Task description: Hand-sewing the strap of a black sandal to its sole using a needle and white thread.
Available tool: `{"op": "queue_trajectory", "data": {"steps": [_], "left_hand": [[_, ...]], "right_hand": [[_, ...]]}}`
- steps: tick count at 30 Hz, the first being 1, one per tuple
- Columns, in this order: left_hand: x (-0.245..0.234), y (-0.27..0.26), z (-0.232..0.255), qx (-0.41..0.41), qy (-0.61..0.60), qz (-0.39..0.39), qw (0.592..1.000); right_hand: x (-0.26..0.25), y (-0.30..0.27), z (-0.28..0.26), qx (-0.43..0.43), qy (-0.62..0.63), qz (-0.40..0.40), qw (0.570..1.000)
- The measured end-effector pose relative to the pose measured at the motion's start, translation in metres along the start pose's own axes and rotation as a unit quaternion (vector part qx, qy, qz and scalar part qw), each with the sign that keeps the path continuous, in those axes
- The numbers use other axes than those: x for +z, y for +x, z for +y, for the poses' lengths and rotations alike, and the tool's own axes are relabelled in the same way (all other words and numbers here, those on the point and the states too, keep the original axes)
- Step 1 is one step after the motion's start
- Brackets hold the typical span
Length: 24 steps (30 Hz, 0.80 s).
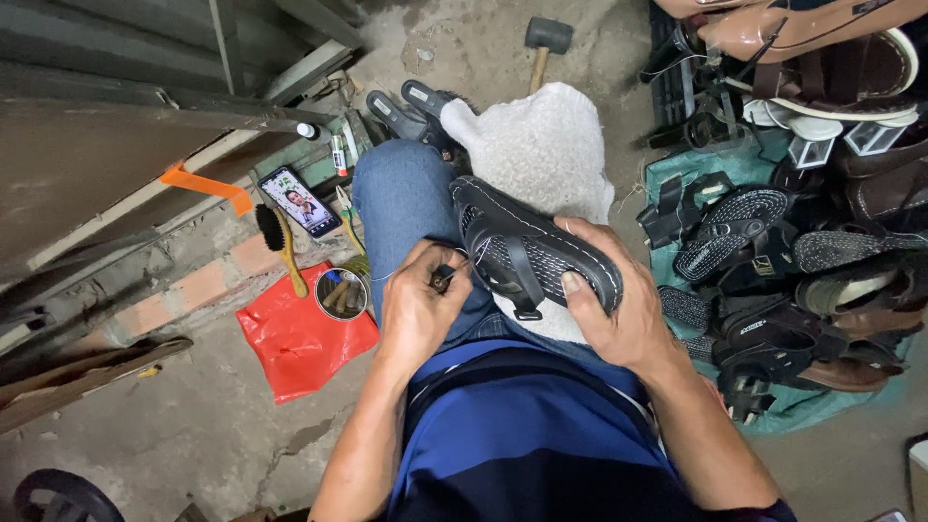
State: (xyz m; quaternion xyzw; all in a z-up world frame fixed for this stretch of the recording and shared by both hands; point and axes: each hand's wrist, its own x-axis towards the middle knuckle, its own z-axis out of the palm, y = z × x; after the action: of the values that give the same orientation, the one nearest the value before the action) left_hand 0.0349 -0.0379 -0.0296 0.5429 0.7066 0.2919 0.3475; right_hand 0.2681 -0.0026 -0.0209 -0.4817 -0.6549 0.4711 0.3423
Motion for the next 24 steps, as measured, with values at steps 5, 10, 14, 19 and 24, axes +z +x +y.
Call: {"op": "queue_trajectory", "data": {"steps": [5, 10, 14, 19, 24], "left_hand": [[0.003, 0.000, -0.012, 0.010, -0.067, -0.032, 0.997], [-0.012, -0.007, -0.040, 0.009, -0.286, -0.138, 0.948], [-0.021, -0.023, -0.052, -0.007, -0.529, -0.132, 0.838], [-0.031, -0.033, -0.071, 0.064, -0.563, -0.049, 0.822], [-0.036, -0.028, -0.058, 0.099, -0.627, -0.051, 0.771]], "right_hand": [[-0.001, 0.000, 0.001, 0.004, -0.003, -0.004, 1.000], [-0.002, 0.000, 0.002, 0.009, -0.005, -0.001, 1.000], [-0.005, 0.003, -0.008, 0.026, -0.053, -0.015, 0.998], [-0.011, -0.010, -0.014, 0.060, -0.186, -0.080, 0.977], [-0.001, -0.004, -0.045, 0.087, -0.212, -0.215, 0.949]]}}
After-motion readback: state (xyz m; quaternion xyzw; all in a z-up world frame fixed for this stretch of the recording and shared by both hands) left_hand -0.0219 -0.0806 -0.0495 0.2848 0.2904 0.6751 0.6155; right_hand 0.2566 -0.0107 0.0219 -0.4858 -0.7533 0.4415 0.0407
